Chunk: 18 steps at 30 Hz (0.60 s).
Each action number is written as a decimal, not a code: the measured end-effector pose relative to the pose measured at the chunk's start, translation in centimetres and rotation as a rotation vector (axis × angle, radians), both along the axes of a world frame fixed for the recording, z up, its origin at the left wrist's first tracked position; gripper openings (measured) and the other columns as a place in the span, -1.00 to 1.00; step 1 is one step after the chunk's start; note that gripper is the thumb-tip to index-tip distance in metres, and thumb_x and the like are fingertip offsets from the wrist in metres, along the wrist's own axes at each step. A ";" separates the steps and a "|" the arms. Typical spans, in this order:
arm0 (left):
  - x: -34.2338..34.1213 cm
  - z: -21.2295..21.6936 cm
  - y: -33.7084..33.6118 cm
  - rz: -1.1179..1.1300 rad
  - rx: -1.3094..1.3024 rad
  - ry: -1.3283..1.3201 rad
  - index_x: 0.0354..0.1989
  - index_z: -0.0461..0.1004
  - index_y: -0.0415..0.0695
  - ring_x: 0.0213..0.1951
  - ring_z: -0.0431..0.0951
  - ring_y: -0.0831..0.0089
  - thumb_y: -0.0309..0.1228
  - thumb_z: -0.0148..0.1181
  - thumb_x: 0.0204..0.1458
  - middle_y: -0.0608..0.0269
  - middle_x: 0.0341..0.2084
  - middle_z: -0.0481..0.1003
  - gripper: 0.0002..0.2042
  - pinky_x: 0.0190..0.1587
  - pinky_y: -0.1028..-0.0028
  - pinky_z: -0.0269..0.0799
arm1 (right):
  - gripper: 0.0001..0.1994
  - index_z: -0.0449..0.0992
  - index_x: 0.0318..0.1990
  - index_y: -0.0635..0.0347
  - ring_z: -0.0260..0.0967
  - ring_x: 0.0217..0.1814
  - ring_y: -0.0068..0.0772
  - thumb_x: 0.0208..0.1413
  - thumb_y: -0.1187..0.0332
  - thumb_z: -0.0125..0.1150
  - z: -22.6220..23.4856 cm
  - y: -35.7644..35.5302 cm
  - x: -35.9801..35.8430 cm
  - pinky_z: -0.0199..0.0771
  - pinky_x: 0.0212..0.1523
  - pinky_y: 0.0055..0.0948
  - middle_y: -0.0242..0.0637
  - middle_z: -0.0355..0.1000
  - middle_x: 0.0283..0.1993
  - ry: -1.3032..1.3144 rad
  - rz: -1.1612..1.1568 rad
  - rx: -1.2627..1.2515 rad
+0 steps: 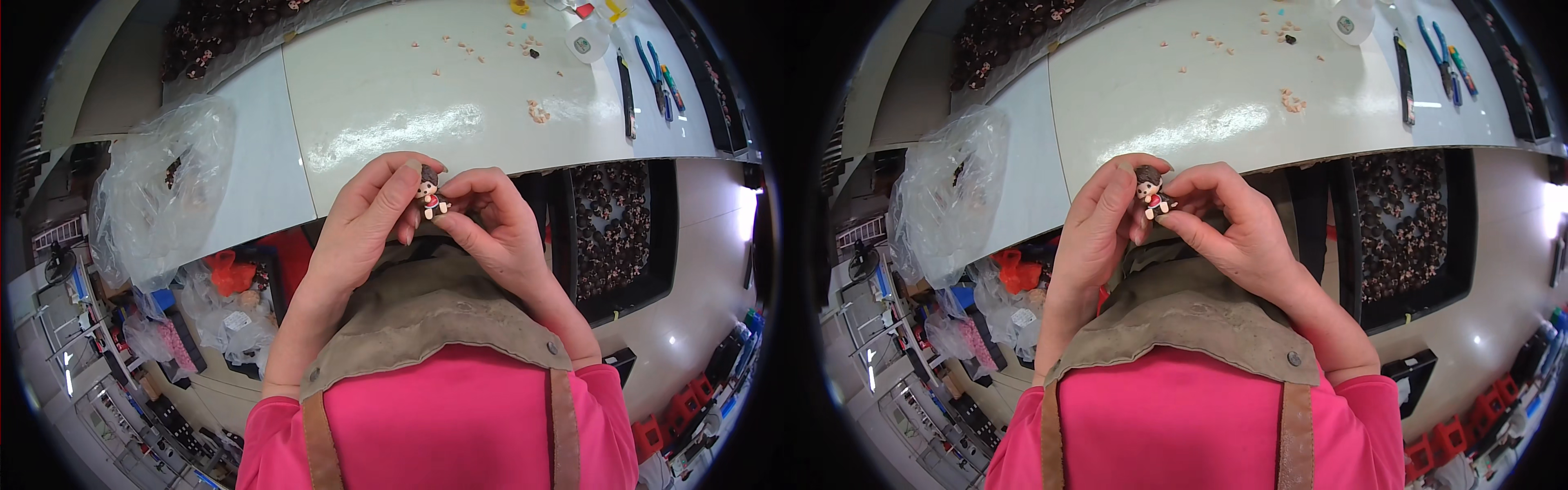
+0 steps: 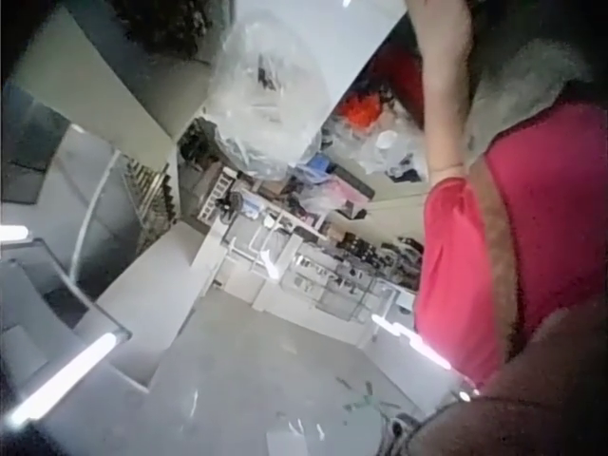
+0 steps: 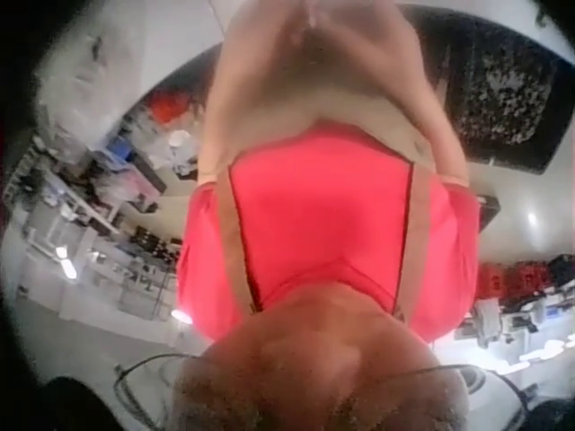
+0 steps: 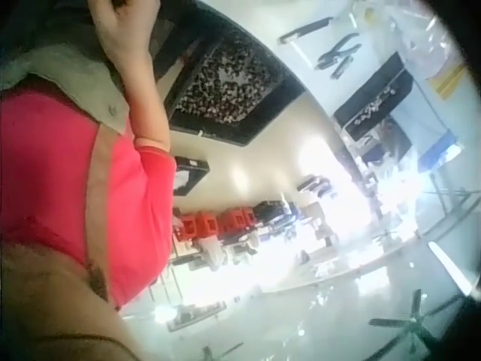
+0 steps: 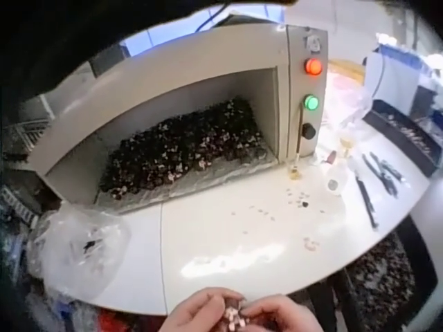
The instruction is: Assembling small toy figurines by gluing parts together at a workbench.
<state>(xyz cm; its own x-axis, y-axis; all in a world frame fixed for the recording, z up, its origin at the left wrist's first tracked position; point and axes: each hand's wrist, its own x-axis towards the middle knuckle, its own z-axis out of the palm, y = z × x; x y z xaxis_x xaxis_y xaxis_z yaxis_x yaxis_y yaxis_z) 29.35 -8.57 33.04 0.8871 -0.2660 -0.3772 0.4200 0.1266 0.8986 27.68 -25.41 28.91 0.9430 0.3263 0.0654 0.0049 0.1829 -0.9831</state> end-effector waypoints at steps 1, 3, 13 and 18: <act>0.0 0.0 0.0 0.002 -0.002 0.000 -0.10 0.37 -0.26 -0.59 0.28 0.77 -0.10 -0.11 0.20 0.45 -0.55 0.36 -0.59 -0.57 0.75 0.17 | -0.76 0.29 -0.12 0.29 0.30 -0.14 -0.58 0.06 0.59 0.13 0.0 0.1 0.0 0.34 -0.09 -0.56 -0.31 0.32 -0.13 0.000 0.002 -0.002; 0.0 -0.1 0.0 0.013 -0.004 0.001 -0.10 0.37 -0.26 -0.57 0.29 0.77 -0.10 -0.09 0.19 0.45 -0.53 0.37 -0.59 -0.56 0.75 0.18 | -0.75 0.29 -0.11 0.29 0.29 -0.13 -0.56 0.05 0.58 0.14 0.0 0.2 -0.1 0.34 -0.08 -0.54 -0.29 0.32 -0.13 -0.001 -0.013 0.045; -0.1 -0.4 0.1 0.020 -0.022 0.022 -0.12 0.39 -0.23 -0.56 0.29 0.77 -0.11 -0.08 0.19 0.47 -0.53 0.35 -0.62 -0.55 0.74 0.19 | -0.82 0.39 -0.22 0.25 0.36 -0.25 -0.53 0.00 0.59 0.18 -0.4 0.4 0.4 0.38 -0.21 -0.57 -0.31 0.36 -0.20 -0.197 -0.077 0.010; -0.1 0.0 0.3 -0.022 -0.010 0.004 -0.05 0.38 -0.23 -0.56 0.29 0.74 -0.12 -0.16 0.22 0.46 -0.55 0.34 -0.59 -0.50 0.73 0.18 | -0.84 0.38 -0.21 0.27 0.36 -0.21 -0.54 0.03 0.57 0.16 -0.5 0.3 0.3 0.38 -0.18 -0.56 -0.32 0.38 -0.23 -0.170 -0.074 0.023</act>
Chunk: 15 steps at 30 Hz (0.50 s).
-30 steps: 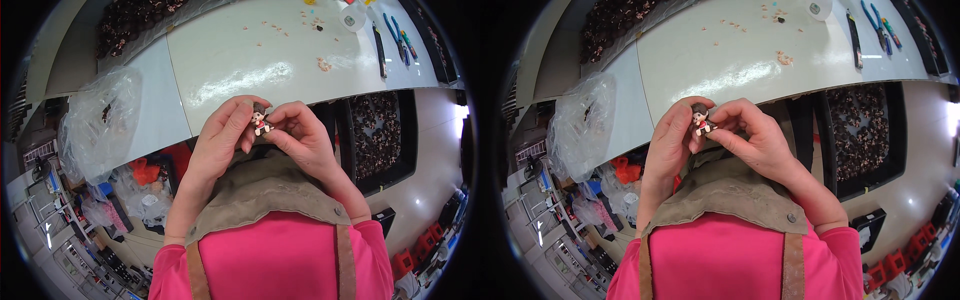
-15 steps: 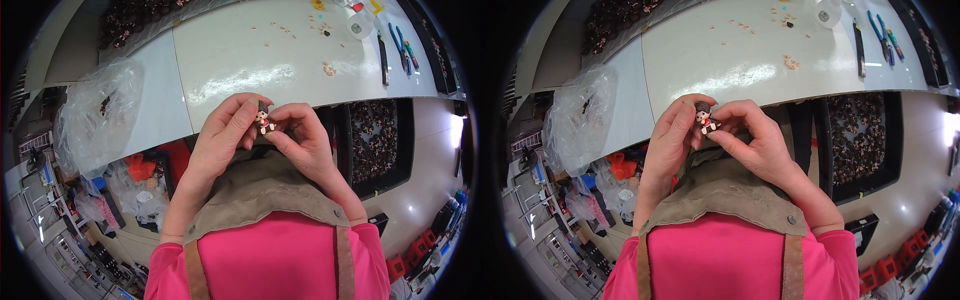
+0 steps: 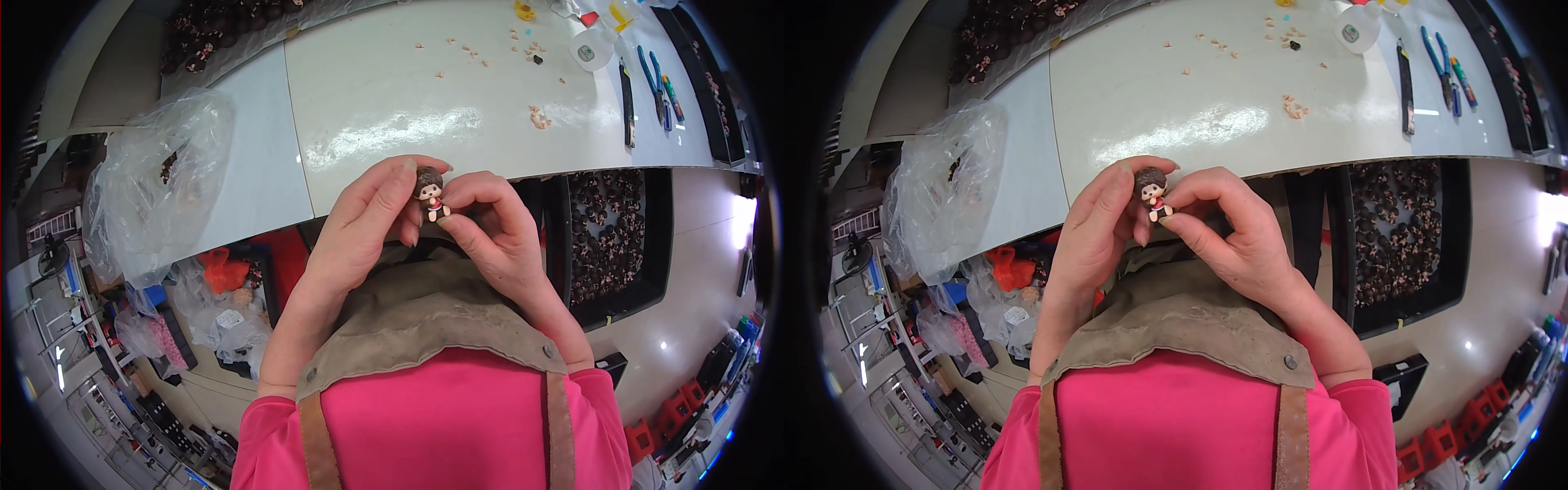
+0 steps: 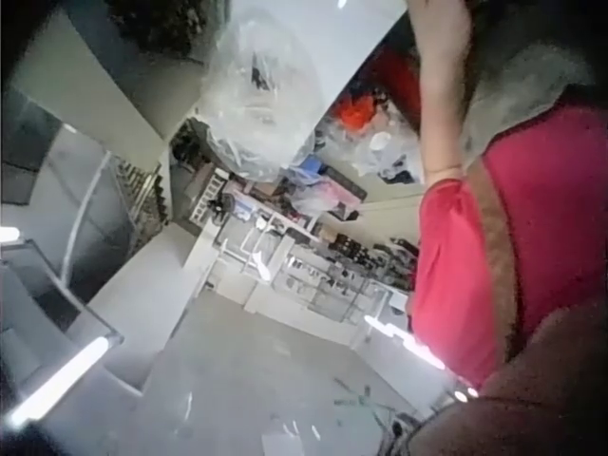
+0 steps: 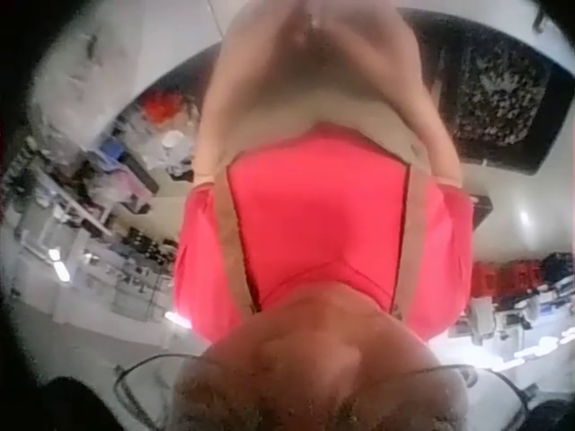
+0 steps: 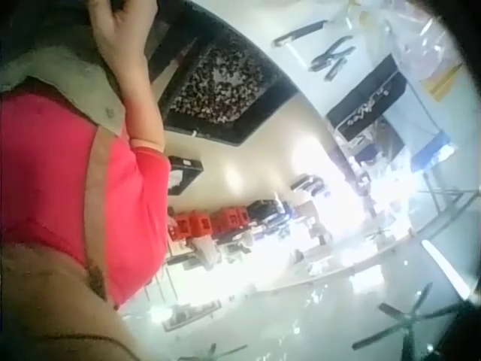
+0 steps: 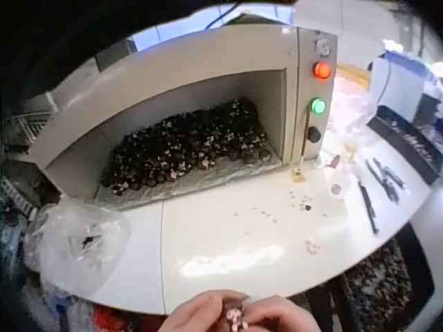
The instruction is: Assembling small toy figurines by gluing parts together at a workbench.
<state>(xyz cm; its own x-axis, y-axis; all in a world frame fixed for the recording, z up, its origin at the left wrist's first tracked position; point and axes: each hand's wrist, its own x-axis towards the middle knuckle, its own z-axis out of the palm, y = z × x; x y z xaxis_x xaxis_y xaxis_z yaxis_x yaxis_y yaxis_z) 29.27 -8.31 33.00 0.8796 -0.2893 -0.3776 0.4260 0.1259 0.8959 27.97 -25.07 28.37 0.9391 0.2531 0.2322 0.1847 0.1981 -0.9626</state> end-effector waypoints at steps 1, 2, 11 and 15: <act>0.0 0.0 0.1 0.003 -0.003 -0.001 -0.05 0.38 -0.23 -0.56 0.29 0.74 -0.12 -0.16 0.22 0.46 -0.55 0.34 -0.59 -0.50 0.73 0.18 | -0.84 0.38 -0.21 0.27 0.36 -0.21 -0.54 0.03 0.57 0.16 0.0 0.0 -0.1 0.38 -0.18 -0.56 -0.32 0.38 -0.23 -0.001 0.003 -0.003; -0.1 0.0 0.3 -0.001 -0.027 0.019 -0.03 0.38 -0.23 -0.56 0.30 0.72 -0.13 -0.17 0.22 0.46 -0.55 0.34 -0.59 -0.49 0.72 0.18 | -0.84 0.37 -0.20 0.27 0.36 -0.20 -0.54 0.05 0.57 0.15 -0.1 0.0 -0.2 0.38 -0.17 -0.56 -0.32 0.38 -0.21 0.059 0.006 0.043; -0.2 0.0 0.4 -0.023 -0.031 0.029 -0.03 0.35 -0.24 -0.52 0.32 0.70 -0.17 -0.19 0.23 0.42 -0.53 0.36 -0.62 -0.46 0.71 0.23 | -0.78 0.36 -0.16 0.26 0.37 -0.18 -0.50 0.02 0.58 0.17 -0.1 0.3 -0.3 0.39 -0.14 -0.54 -0.30 0.38 -0.19 -0.044 -0.024 0.035; -0.1 -0.1 0.4 -0.045 -0.060 0.010 -0.04 0.34 -0.25 -0.50 0.33 0.71 -0.20 -0.17 0.23 0.41 -0.50 0.37 -0.65 -0.45 0.71 0.26 | -0.73 0.37 -0.14 0.24 0.38 -0.18 -0.45 -0.03 0.61 0.20 -0.4 0.3 -0.1 0.41 -0.16 -0.53 -0.27 0.38 -0.19 -0.142 -0.023 0.004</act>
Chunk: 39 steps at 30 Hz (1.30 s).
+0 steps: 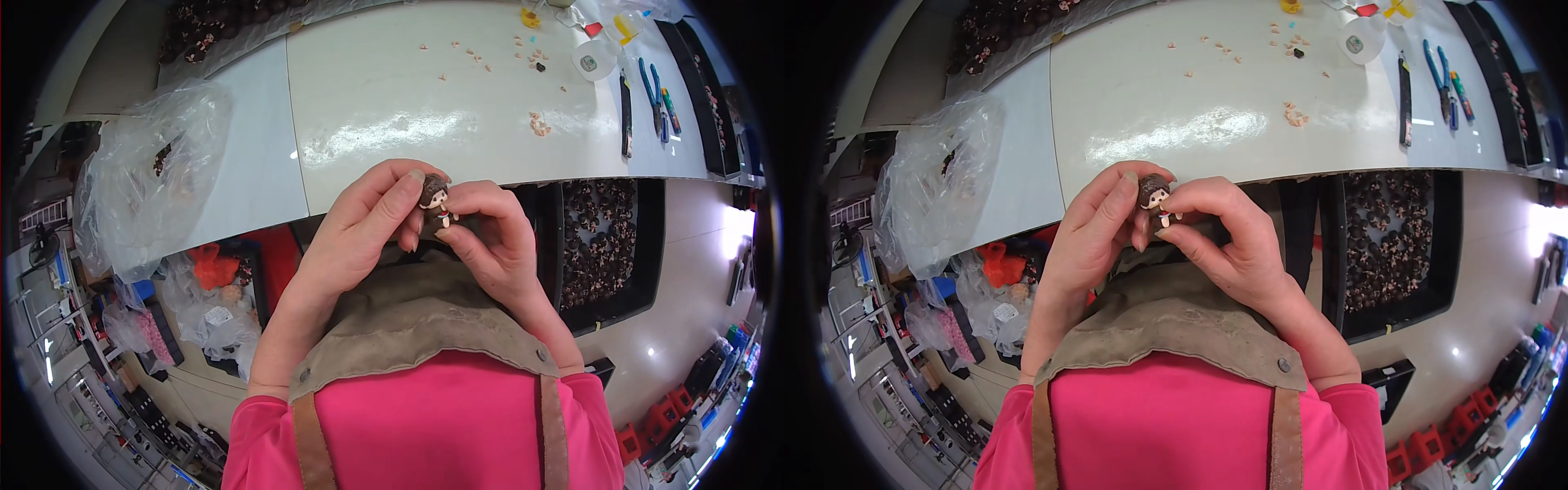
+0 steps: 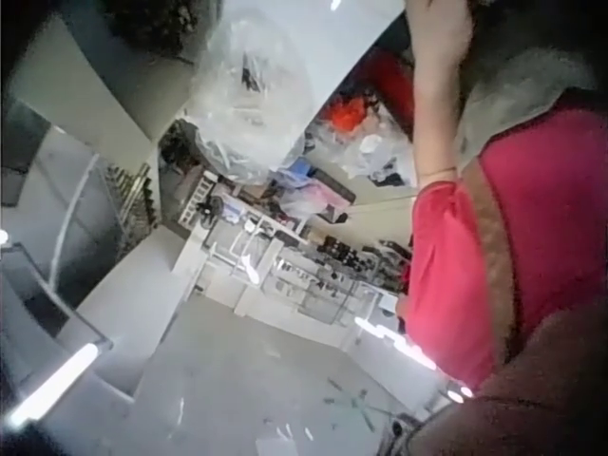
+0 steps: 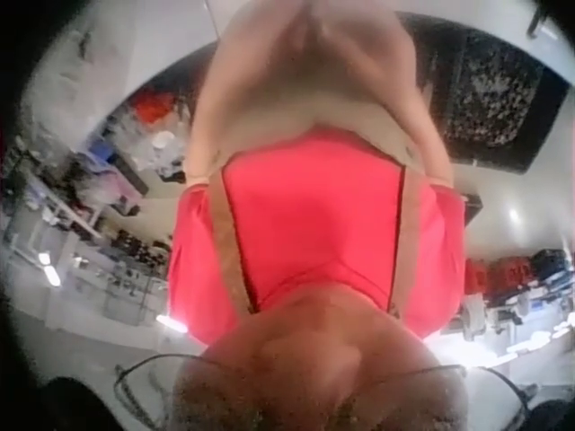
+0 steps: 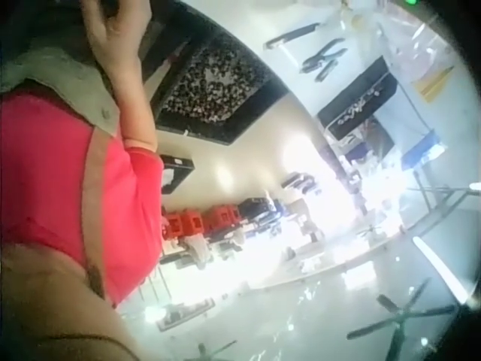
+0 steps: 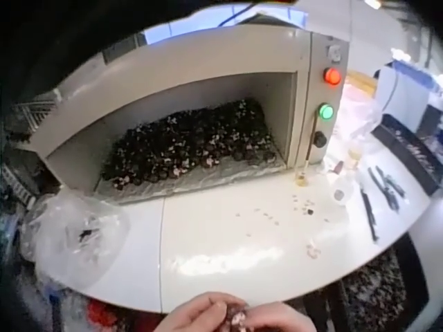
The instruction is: Assembling small toy figurines by gluing parts together at a workbench.
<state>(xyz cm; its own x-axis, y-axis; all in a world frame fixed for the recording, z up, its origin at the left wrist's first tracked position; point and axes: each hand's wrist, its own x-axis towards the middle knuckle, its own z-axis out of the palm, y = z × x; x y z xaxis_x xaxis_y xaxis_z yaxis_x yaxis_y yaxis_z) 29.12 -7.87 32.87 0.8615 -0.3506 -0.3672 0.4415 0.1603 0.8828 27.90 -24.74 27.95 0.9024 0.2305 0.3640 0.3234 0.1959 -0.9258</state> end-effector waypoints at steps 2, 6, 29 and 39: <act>0.0 -0.3 0.1 0.001 -0.009 -0.003 -0.05 0.34 -0.25 -0.50 0.33 0.71 -0.21 -0.17 0.23 0.41 -0.48 0.37 -0.66 -0.45 0.71 0.26 | -0.73 0.37 -0.15 0.24 0.38 -0.18 -0.45 -0.03 0.62 0.21 -0.1 -0.1 0.1 0.41 -0.16 -0.53 -0.27 0.38 -0.19 -0.010 0.001 -0.011; -0.1 -0.3 0.1 0.009 -0.016 0.000 -0.06 0.34 -0.25 -0.49 0.33 0.72 -0.23 -0.15 0.23 0.39 -0.44 0.39 -0.67 -0.46 0.71 0.27 | -0.74 0.37 -0.16 0.25 0.38 -0.18 -0.45 -0.03 0.61 0.21 -0.1 -0.1 0.1 0.41 -0.17 -0.53 -0.27 0.38 -0.19 -0.007 0.006 -0.008; -0.2 -0.4 0.6 -0.047 -0.031 -0.042 0.09 0.29 -0.22 -0.42 0.33 0.72 -0.28 -0.14 0.22 0.41 -0.37 0.37 -0.65 -0.35 0.70 0.29 | -0.80 0.21 -0.08 0.29 0.35 -0.14 -0.48 0.18 0.48 0.01 0.1 0.0 -0.7 0.43 -0.08 -0.49 -0.14 0.36 -0.11 0.321 0.107 0.199; -0.3 -0.4 0.7 -0.049 -0.028 -0.041 0.08 0.30 -0.21 -0.40 0.30 0.68 -0.24 -0.13 0.22 0.41 -0.33 0.37 -0.63 -0.29 0.68 0.27 | -0.80 0.22 -0.09 0.29 0.35 -0.13 -0.49 0.15 0.52 0.03 -0.1 -0.1 -0.7 0.42 -0.08 -0.50 -0.17 0.35 -0.12 0.287 0.098 0.153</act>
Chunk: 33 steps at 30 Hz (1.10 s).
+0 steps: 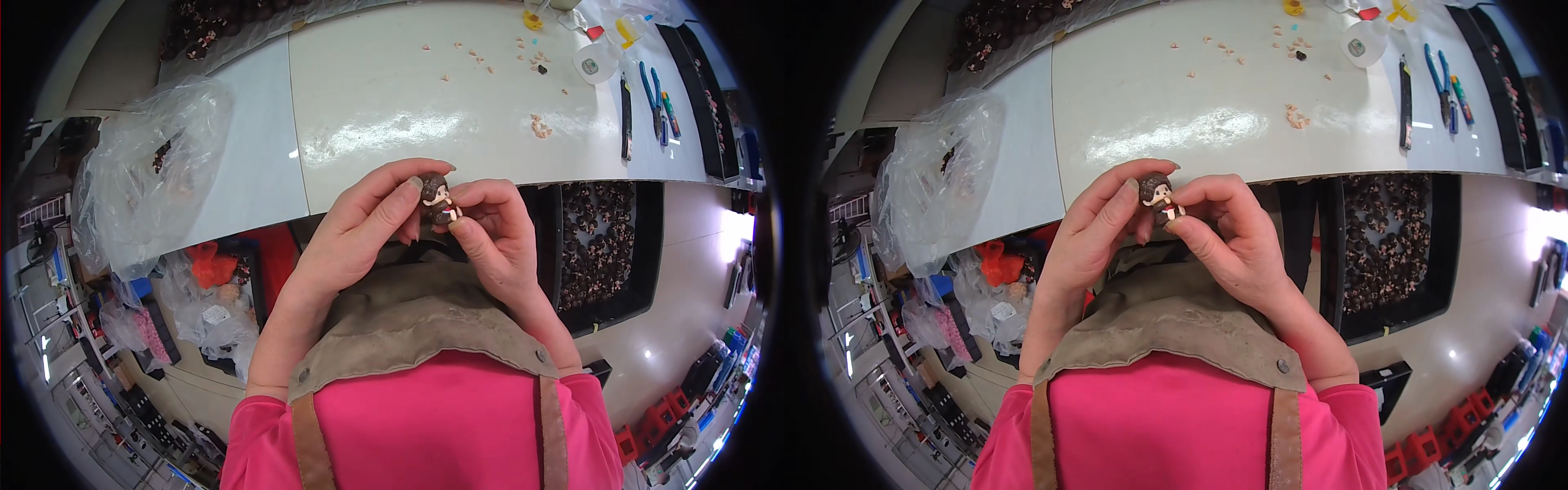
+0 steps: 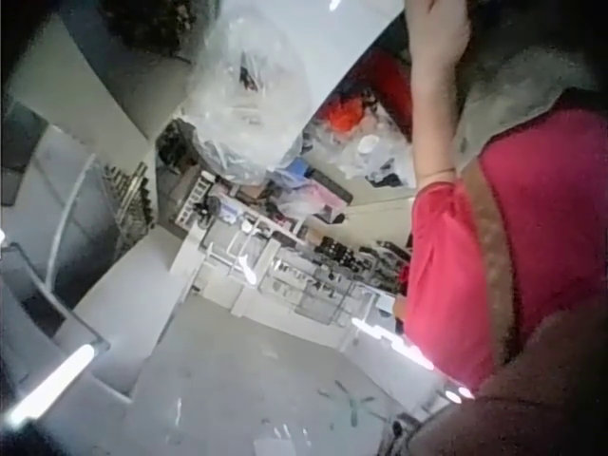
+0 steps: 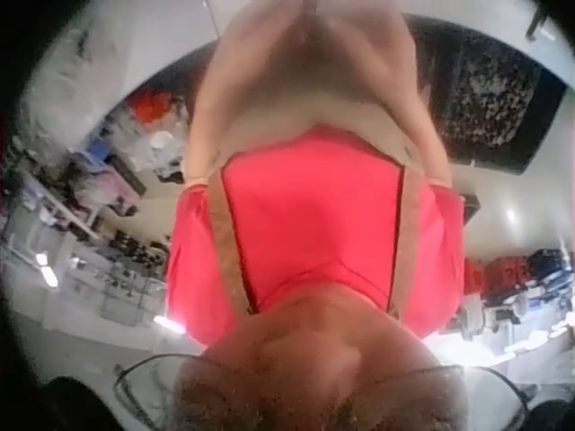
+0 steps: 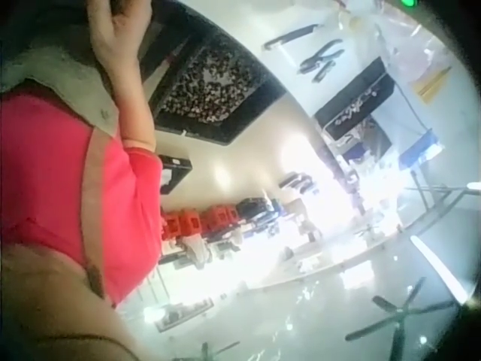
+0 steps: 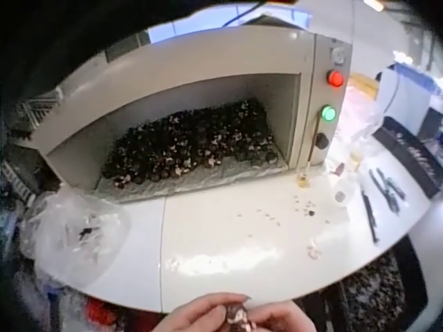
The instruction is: Assembling small toy figurines by gluing parts together at a workbench.
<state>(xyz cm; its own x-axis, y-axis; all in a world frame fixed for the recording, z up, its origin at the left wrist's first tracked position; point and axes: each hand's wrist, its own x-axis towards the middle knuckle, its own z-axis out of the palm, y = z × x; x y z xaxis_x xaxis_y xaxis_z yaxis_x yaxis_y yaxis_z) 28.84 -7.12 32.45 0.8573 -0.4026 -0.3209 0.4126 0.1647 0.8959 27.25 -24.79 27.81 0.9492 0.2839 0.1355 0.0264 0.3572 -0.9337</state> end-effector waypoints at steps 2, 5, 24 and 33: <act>-0.1 0.1 0.0 0.007 0.012 0.001 0.09 0.30 -0.21 -0.38 0.29 0.68 -0.23 -0.12 0.22 0.41 -0.33 0.36 -0.63 -0.28 0.68 0.26 | -0.78 0.23 -0.10 0.28 0.34 -0.12 -0.52 0.13 0.52 0.07 0.1 0.0 -0.1 0.38 -0.07 -0.52 -0.23 0.34 -0.13 0.036 0.008 0.022; -0.1 0.1 0.0 0.013 0.016 -0.001 0.09 0.30 -0.21 -0.36 0.29 0.68 -0.23 -0.12 0.21 0.41 -0.31 0.36 -0.62 -0.25 0.67 0.26 | -0.76 0.25 -0.11 0.27 0.33 -0.12 -0.57 0.10 0.53 0.12 0.2 0.0 0.0 0.34 -0.05 -0.54 -0.29 0.34 -0.14 0.062 0.005 0.041; -0.1 0.2 -0.5 0.006 0.088 -0.150 0.15 0.24 -0.25 0.02 0.38 0.46 -0.51 -0.18 0.20 0.14 -0.02 0.39 -0.66 0.09 0.47 0.28 | -0.77 0.31 -0.19 0.23 0.30 -0.18 -0.61 0.01 0.56 0.21 0.2 -0.4 0.5 0.34 -0.13 -0.59 -0.37 0.31 -0.21 -0.063 -0.063 -0.037; -0.4 0.3 -1.6 0.195 -0.148 0.042 0.11 0.28 -0.22 -0.01 0.37 0.52 -0.47 -0.09 0.18 0.22 -0.05 0.39 -0.68 0.07 0.54 0.27 | -0.74 0.32 -0.21 0.21 0.29 -0.20 -0.61 -0.04 0.55 0.26 0.2 -0.4 0.7 0.32 -0.17 -0.59 -0.39 0.30 -0.22 -0.042 -0.117 -0.036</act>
